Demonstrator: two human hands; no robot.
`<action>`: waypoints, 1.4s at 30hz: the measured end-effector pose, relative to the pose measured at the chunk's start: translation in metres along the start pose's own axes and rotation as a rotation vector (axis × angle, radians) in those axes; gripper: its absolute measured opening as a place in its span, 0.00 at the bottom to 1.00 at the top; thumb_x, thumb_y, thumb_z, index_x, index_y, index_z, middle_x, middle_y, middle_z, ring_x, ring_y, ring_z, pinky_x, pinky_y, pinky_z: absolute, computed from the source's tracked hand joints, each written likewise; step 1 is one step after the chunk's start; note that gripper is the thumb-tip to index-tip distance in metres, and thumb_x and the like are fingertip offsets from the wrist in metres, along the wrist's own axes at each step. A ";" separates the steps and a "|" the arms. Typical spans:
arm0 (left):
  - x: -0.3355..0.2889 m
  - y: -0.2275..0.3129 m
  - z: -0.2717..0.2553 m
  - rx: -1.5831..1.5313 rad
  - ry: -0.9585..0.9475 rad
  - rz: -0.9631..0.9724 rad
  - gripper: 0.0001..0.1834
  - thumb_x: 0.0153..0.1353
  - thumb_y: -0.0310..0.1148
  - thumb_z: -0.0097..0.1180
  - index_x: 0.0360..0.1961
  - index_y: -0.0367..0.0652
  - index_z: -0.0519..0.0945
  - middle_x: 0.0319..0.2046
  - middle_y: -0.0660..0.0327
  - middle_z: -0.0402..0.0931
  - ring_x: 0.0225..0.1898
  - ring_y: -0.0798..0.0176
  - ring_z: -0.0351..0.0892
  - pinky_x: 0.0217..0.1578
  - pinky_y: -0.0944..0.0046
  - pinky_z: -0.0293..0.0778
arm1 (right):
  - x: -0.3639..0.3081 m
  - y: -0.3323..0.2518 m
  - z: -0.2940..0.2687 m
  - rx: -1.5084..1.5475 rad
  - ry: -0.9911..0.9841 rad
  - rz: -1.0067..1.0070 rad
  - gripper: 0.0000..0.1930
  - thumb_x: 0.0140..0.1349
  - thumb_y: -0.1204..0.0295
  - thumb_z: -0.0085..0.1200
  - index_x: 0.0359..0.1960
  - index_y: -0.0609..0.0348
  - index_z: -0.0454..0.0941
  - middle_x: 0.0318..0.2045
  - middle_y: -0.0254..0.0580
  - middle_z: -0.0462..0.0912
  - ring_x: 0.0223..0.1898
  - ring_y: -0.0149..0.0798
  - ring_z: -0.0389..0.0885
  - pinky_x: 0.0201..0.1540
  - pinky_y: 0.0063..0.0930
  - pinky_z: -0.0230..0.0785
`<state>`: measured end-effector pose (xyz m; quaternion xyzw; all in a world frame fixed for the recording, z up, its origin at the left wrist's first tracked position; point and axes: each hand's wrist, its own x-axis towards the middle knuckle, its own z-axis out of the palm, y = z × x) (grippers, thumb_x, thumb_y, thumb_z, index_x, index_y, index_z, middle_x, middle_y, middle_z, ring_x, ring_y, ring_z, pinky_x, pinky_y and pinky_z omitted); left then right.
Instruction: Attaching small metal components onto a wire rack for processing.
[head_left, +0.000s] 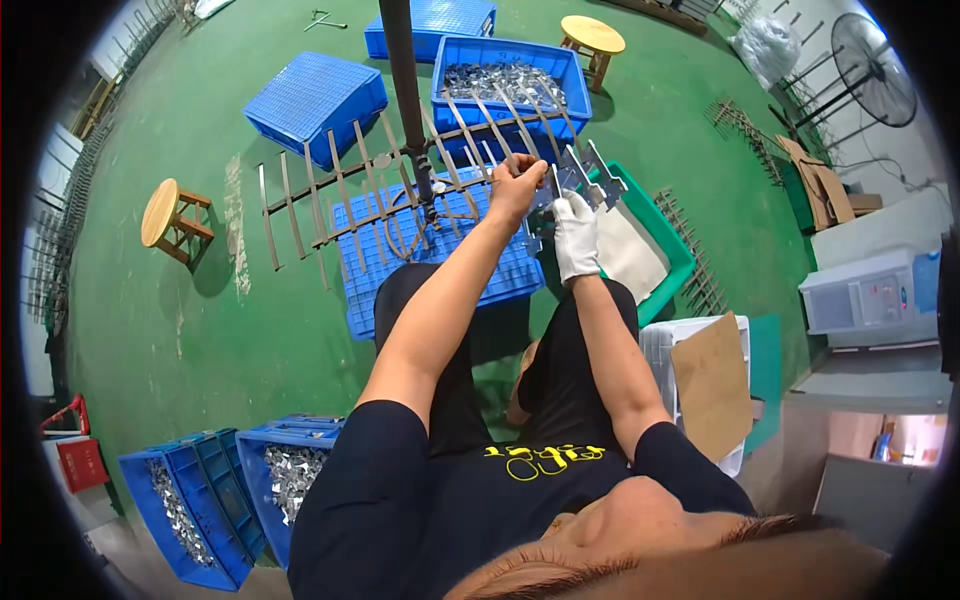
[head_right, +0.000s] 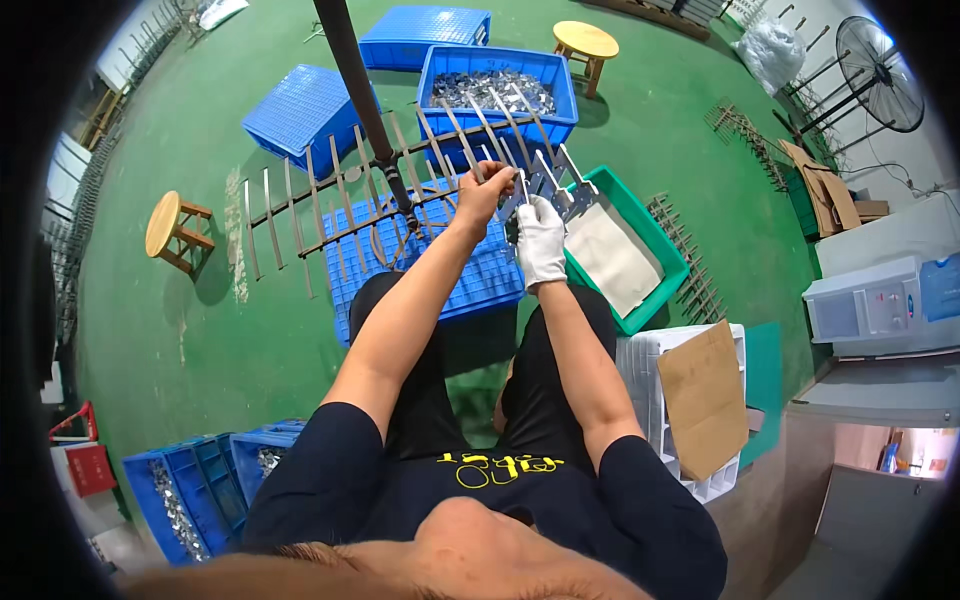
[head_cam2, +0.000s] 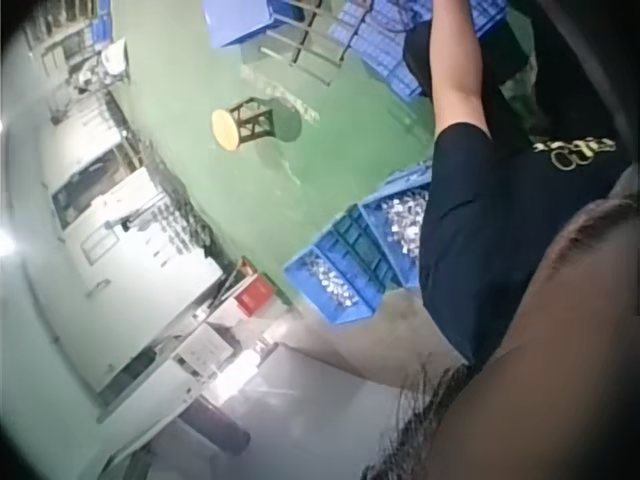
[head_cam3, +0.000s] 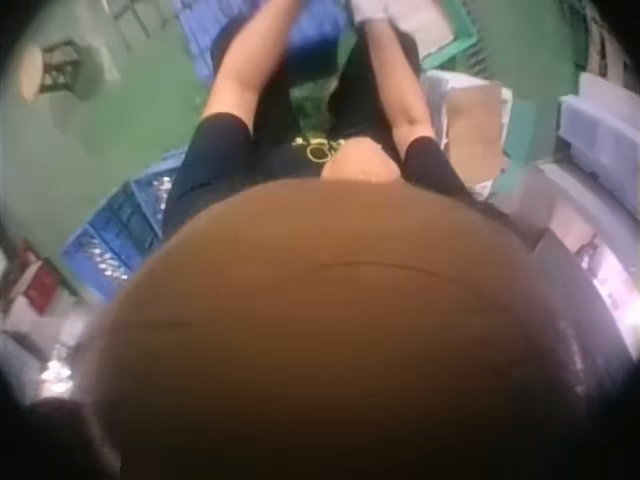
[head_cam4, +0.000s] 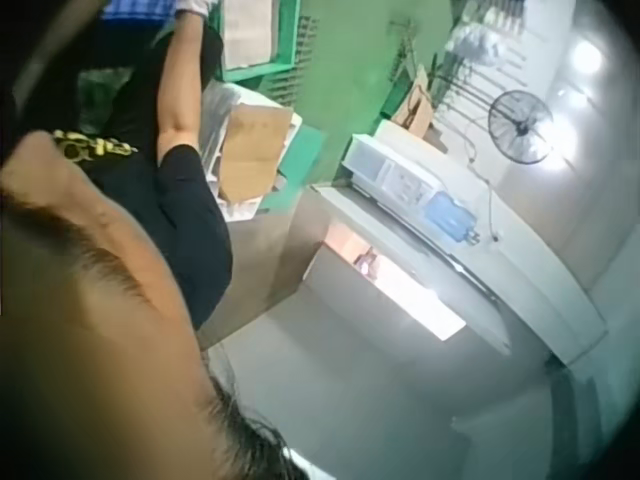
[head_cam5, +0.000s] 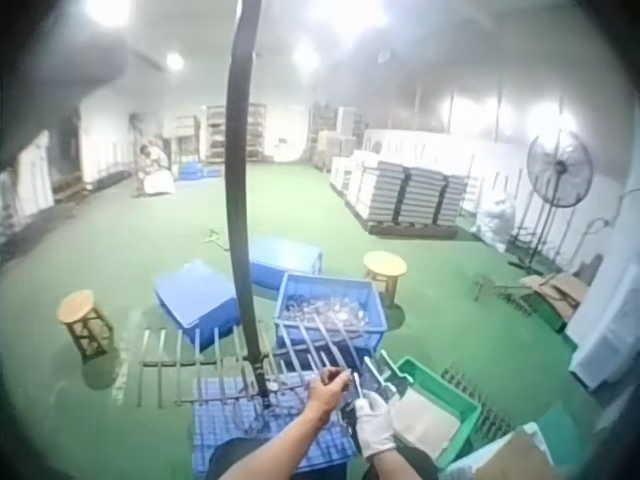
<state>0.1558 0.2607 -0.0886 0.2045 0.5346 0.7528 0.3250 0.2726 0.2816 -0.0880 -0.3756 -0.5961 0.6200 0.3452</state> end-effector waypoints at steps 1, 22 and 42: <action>0.001 0.000 0.000 -0.005 -0.002 -0.008 0.05 0.52 0.29 0.56 0.28 0.38 0.75 0.22 0.62 0.73 0.23 0.70 0.72 0.29 0.73 0.70 | 0.000 -0.004 0.002 0.026 -0.010 0.027 0.16 0.59 0.71 0.43 0.49 0.60 0.70 0.30 0.37 0.76 0.26 0.28 0.73 0.27 0.20 0.70; 0.008 -0.015 -0.015 0.182 0.014 0.128 0.06 0.47 0.29 0.54 0.25 0.37 0.75 0.20 0.60 0.74 0.22 0.67 0.71 0.26 0.71 0.68 | 0.011 -0.033 0.013 0.270 -0.049 0.137 0.10 0.50 0.75 0.42 0.32 0.57 0.76 0.15 0.30 0.71 0.19 0.25 0.70 0.21 0.16 0.60; -0.001 -0.005 -0.009 0.207 -0.019 0.097 0.04 0.50 0.27 0.53 0.28 0.39 0.75 0.23 0.62 0.74 0.26 0.68 0.71 0.30 0.72 0.67 | 0.004 -0.046 0.016 0.233 -0.014 0.171 0.14 0.49 0.75 0.42 0.36 0.58 0.77 0.16 0.31 0.71 0.19 0.24 0.66 0.22 0.15 0.57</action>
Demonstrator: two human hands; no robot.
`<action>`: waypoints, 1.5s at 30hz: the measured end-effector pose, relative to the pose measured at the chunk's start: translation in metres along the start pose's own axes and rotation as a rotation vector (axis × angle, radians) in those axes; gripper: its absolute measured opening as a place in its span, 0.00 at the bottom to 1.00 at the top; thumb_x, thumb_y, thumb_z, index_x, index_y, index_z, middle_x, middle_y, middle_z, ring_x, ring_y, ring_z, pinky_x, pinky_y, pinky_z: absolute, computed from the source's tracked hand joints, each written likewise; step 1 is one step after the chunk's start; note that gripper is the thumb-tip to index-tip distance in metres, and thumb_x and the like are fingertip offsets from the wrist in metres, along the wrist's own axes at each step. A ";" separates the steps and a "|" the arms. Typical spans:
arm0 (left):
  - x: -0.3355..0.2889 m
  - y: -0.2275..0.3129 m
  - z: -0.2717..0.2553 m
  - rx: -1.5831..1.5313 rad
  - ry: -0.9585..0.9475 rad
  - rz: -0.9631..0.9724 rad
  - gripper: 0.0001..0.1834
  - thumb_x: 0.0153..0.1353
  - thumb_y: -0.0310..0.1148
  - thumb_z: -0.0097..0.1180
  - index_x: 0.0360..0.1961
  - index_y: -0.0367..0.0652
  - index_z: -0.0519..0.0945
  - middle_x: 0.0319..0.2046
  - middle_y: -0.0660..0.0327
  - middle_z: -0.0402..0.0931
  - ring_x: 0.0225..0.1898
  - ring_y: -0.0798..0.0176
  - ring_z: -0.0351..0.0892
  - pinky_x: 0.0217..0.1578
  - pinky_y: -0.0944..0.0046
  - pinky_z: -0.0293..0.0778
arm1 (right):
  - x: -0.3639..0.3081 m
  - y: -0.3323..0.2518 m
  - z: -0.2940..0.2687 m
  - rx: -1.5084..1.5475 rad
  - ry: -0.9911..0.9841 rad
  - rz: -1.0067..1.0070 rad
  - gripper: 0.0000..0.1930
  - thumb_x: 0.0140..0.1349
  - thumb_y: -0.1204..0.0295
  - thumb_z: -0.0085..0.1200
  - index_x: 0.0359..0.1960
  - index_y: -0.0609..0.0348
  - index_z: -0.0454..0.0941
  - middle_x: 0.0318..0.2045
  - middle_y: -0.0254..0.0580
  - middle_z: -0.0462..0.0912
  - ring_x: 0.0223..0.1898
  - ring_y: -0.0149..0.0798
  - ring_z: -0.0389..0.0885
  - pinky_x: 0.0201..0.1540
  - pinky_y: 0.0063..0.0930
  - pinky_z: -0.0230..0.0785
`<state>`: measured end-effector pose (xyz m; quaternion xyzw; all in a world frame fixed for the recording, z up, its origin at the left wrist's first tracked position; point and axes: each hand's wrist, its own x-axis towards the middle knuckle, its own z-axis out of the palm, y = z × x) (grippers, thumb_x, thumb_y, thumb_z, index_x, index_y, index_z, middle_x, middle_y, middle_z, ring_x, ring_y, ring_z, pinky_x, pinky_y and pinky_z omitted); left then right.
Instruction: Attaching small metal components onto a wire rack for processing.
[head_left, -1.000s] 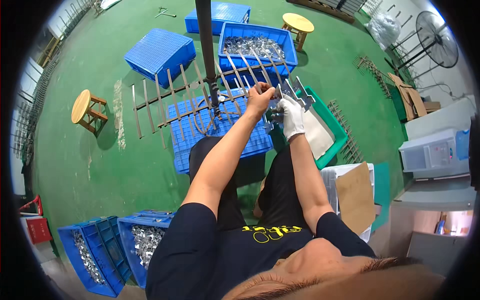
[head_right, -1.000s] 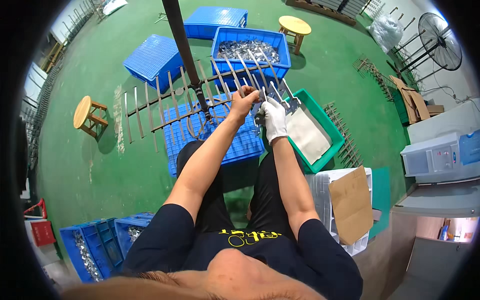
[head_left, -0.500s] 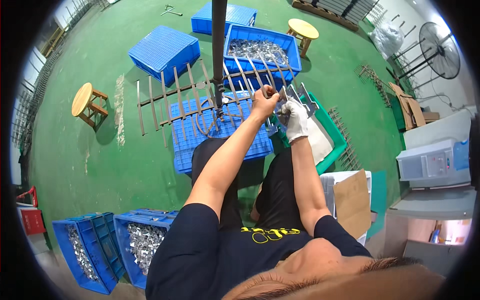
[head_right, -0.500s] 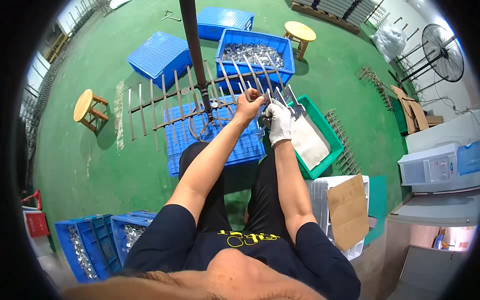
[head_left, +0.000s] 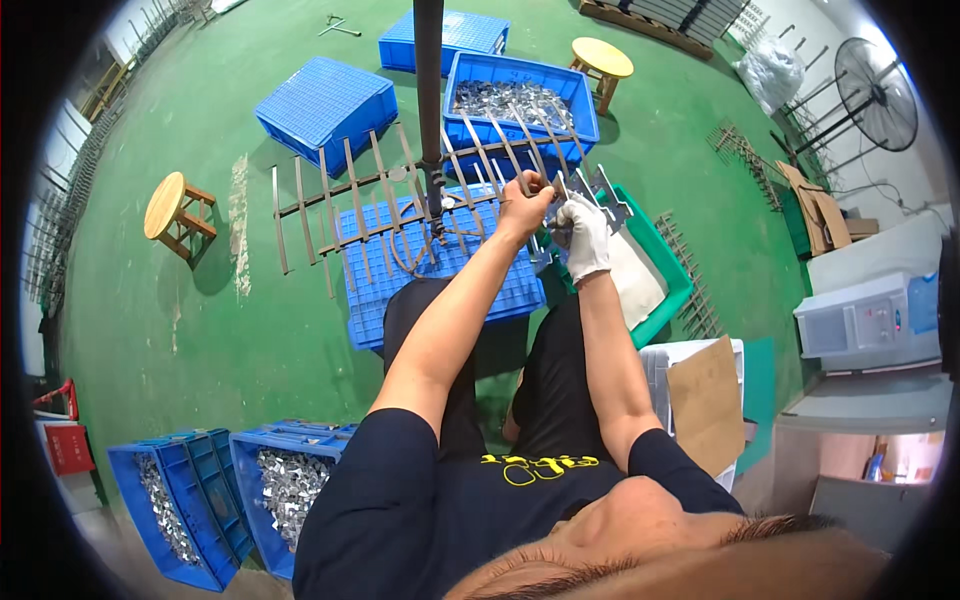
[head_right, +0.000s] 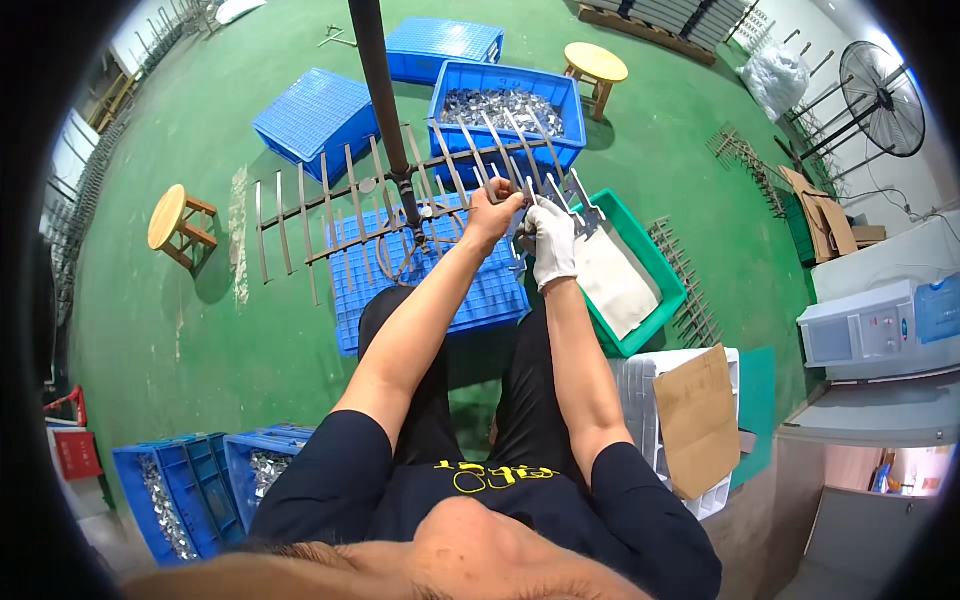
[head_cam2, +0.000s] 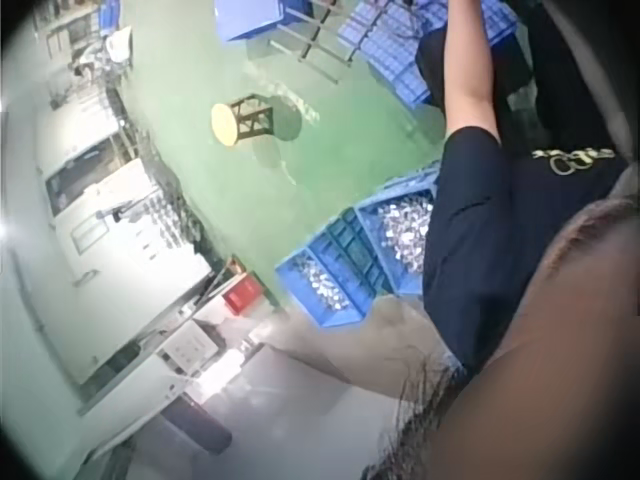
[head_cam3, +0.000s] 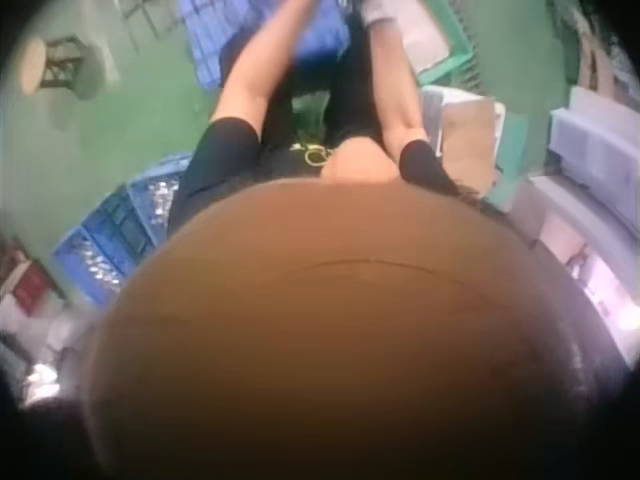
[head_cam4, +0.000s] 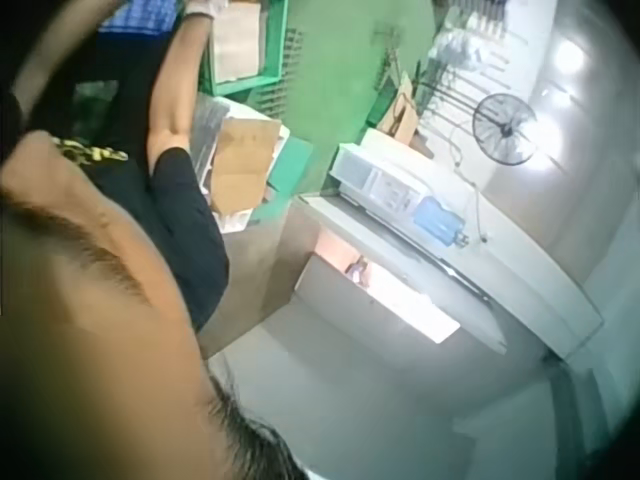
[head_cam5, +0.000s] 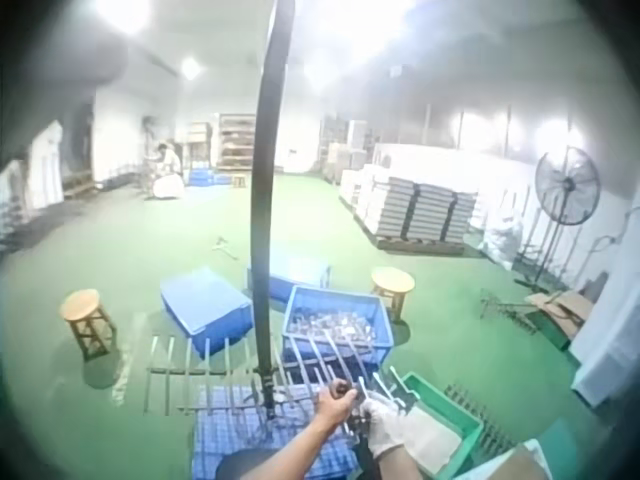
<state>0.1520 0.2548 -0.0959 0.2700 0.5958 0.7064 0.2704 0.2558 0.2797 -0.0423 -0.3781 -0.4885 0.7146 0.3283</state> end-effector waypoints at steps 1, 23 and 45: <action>-0.001 0.000 0.001 0.000 -0.001 -0.001 0.04 0.50 0.27 0.53 0.28 0.39 0.75 0.23 0.62 0.74 0.26 0.68 0.71 0.31 0.72 0.67 | 0.001 0.003 -0.002 0.001 -0.007 -0.013 0.14 0.49 0.75 0.42 0.37 0.58 0.77 0.16 0.31 0.71 0.19 0.24 0.66 0.22 0.15 0.57; 0.013 -0.011 0.009 -0.062 -0.005 0.007 0.08 0.50 0.31 0.55 0.28 0.38 0.77 0.23 0.62 0.75 0.25 0.69 0.71 0.29 0.72 0.68 | 0.012 -0.003 -0.015 -0.049 -0.069 -0.053 0.15 0.54 0.71 0.46 0.44 0.59 0.76 0.24 0.36 0.77 0.24 0.28 0.72 0.27 0.18 0.66; 0.013 0.014 0.045 0.430 -0.339 -0.262 0.12 0.53 0.36 0.55 0.35 0.39 0.78 0.25 0.62 0.77 0.28 0.69 0.76 0.31 0.72 0.67 | 0.090 0.114 -0.374 -1.384 0.209 0.220 0.15 0.54 0.72 0.37 0.39 0.60 0.76 0.36 0.51 0.80 0.36 0.52 0.77 0.38 0.37 0.70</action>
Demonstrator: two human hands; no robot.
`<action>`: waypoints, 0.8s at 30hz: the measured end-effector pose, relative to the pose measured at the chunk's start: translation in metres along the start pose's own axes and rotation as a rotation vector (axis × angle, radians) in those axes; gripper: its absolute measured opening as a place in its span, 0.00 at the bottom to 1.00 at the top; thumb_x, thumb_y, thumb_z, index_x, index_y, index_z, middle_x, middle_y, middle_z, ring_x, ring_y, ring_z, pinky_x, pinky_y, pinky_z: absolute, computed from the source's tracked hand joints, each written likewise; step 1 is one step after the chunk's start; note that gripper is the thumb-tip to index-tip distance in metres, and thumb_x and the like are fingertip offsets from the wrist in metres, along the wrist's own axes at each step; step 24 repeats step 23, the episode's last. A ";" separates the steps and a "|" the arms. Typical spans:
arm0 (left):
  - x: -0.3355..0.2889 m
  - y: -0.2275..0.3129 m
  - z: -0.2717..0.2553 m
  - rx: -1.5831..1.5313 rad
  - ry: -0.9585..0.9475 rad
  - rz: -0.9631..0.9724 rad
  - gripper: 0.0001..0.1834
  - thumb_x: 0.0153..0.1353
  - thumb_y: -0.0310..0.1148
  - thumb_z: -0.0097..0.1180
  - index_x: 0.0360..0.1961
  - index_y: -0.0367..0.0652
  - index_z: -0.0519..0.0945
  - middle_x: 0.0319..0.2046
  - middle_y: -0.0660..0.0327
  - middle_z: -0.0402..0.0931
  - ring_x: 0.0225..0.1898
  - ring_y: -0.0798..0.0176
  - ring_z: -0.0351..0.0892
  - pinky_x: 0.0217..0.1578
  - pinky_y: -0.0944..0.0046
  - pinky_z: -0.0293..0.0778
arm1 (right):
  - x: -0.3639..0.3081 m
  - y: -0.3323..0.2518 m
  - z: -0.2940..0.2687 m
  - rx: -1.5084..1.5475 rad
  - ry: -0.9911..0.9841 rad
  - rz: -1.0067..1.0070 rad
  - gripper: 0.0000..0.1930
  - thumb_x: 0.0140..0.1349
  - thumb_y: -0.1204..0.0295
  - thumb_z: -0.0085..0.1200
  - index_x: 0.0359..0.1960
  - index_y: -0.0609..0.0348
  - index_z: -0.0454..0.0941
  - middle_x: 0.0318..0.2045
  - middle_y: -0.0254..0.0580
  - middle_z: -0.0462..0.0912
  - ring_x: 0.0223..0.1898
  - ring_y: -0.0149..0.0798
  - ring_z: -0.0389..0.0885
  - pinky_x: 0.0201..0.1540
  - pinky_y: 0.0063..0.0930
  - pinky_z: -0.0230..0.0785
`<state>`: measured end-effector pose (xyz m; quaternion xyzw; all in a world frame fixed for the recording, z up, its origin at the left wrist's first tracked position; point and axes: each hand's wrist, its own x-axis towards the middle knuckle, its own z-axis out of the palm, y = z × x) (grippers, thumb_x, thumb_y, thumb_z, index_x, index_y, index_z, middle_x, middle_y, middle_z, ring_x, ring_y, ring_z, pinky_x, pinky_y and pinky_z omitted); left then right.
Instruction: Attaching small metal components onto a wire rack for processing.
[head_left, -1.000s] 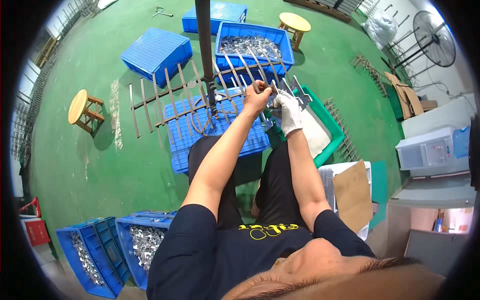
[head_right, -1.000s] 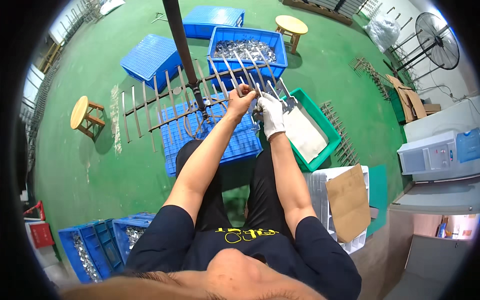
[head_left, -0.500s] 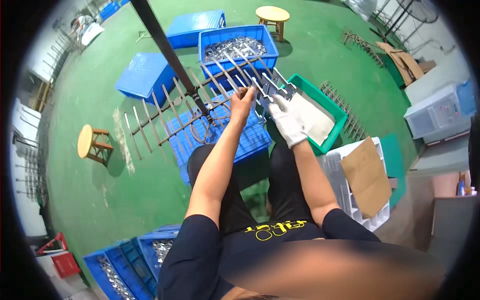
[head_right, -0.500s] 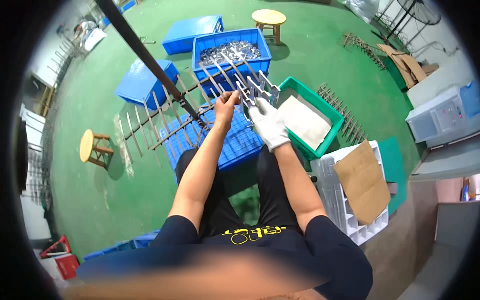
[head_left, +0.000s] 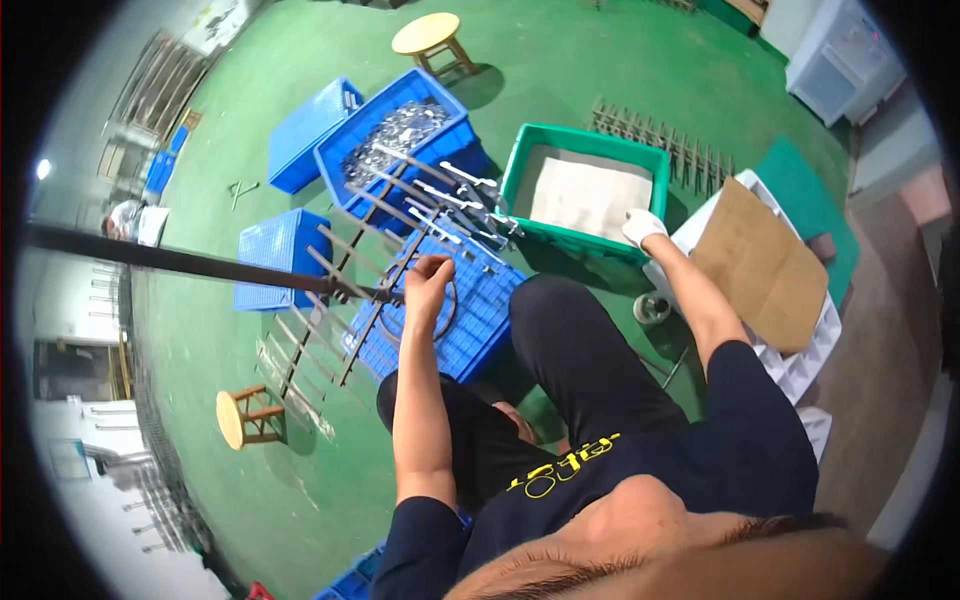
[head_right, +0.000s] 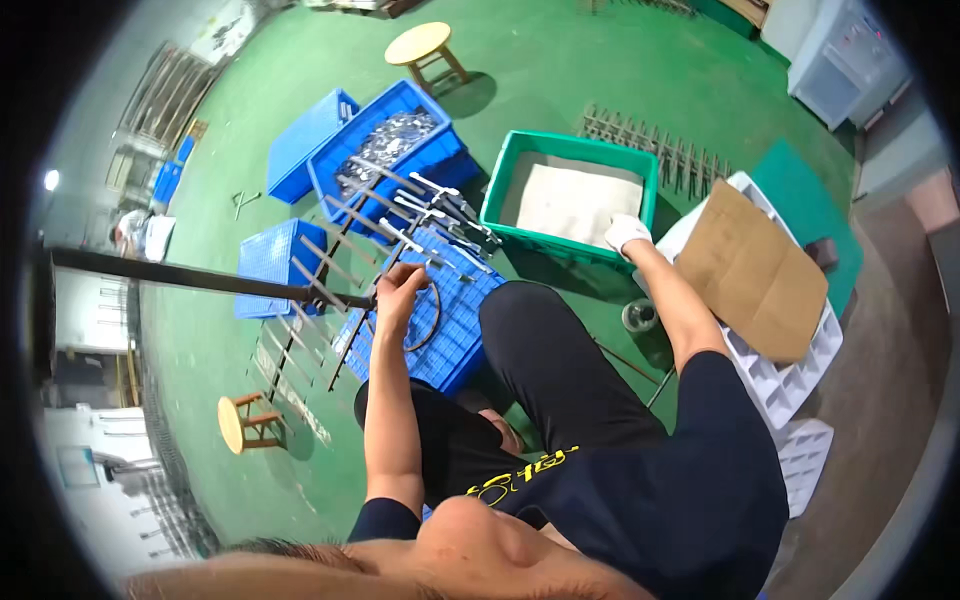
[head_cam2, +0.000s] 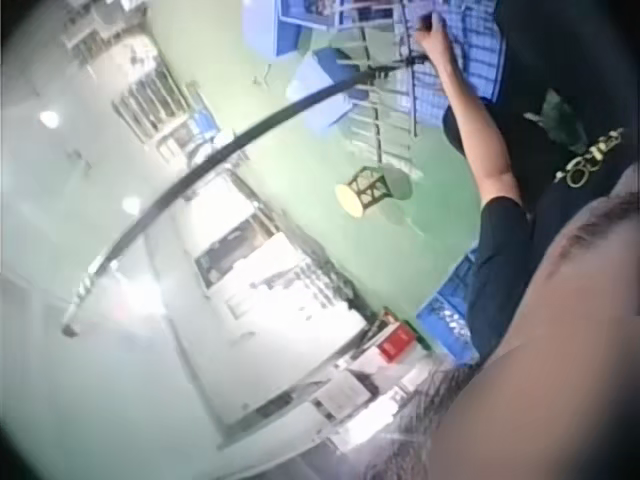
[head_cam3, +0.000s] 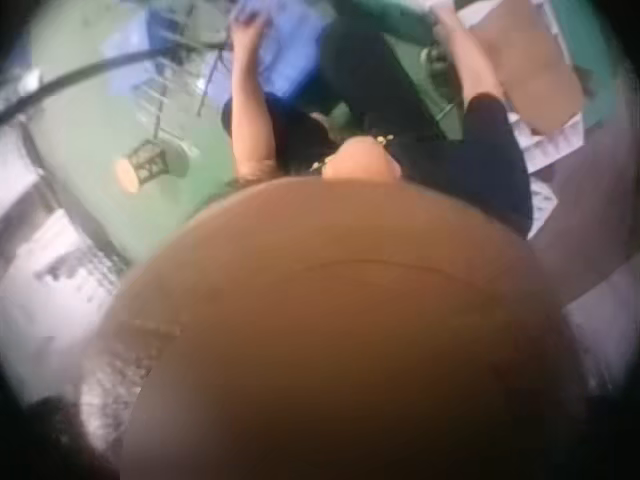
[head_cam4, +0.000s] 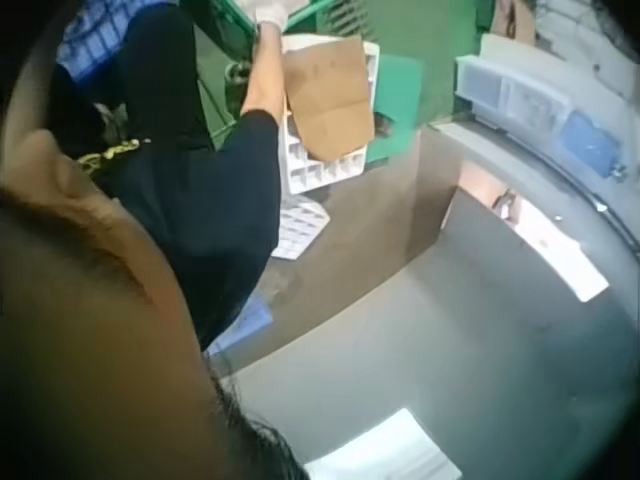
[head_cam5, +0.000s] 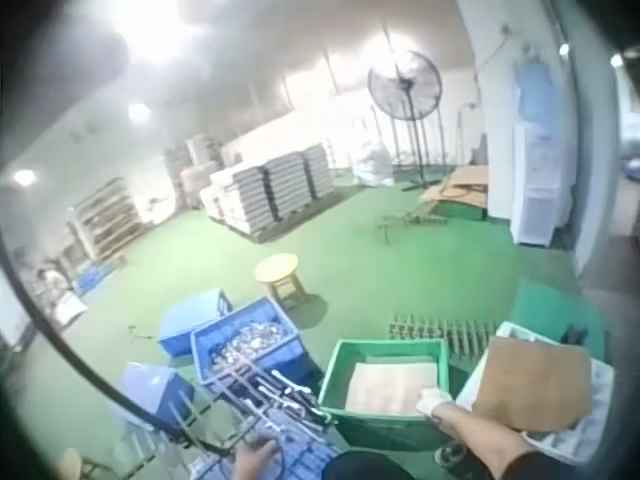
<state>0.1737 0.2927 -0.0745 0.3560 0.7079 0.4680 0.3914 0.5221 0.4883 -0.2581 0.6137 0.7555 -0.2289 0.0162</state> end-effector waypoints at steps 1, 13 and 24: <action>0.006 0.003 0.011 0.118 -0.013 0.002 0.13 0.52 0.37 0.55 0.35 0.38 0.78 0.25 0.61 0.78 0.28 0.67 0.76 0.31 0.71 0.68 | 0.018 0.021 0.006 -0.083 0.006 -0.010 0.16 0.53 0.71 0.36 0.39 0.59 0.76 0.38 0.53 0.79 0.38 0.56 0.76 0.40 0.41 0.69; 0.037 0.021 0.030 1.050 -0.001 -0.086 0.18 0.51 0.44 0.54 0.32 0.38 0.78 0.26 0.57 0.78 0.29 0.52 0.77 0.32 0.60 0.72 | 0.109 0.003 0.061 0.121 -0.100 0.554 0.39 0.45 0.55 0.56 0.58 0.61 0.59 0.55 0.57 0.66 0.53 0.54 0.69 0.53 0.37 0.65; 0.040 0.010 0.023 1.014 0.016 0.033 0.23 0.50 0.50 0.54 0.32 0.38 0.80 0.27 0.52 0.79 0.27 0.51 0.77 0.29 0.58 0.71 | 0.151 0.039 0.053 0.663 0.013 0.749 0.50 0.42 0.48 0.59 0.63 0.58 0.46 0.59 0.50 0.63 0.56 0.49 0.67 0.56 0.38 0.62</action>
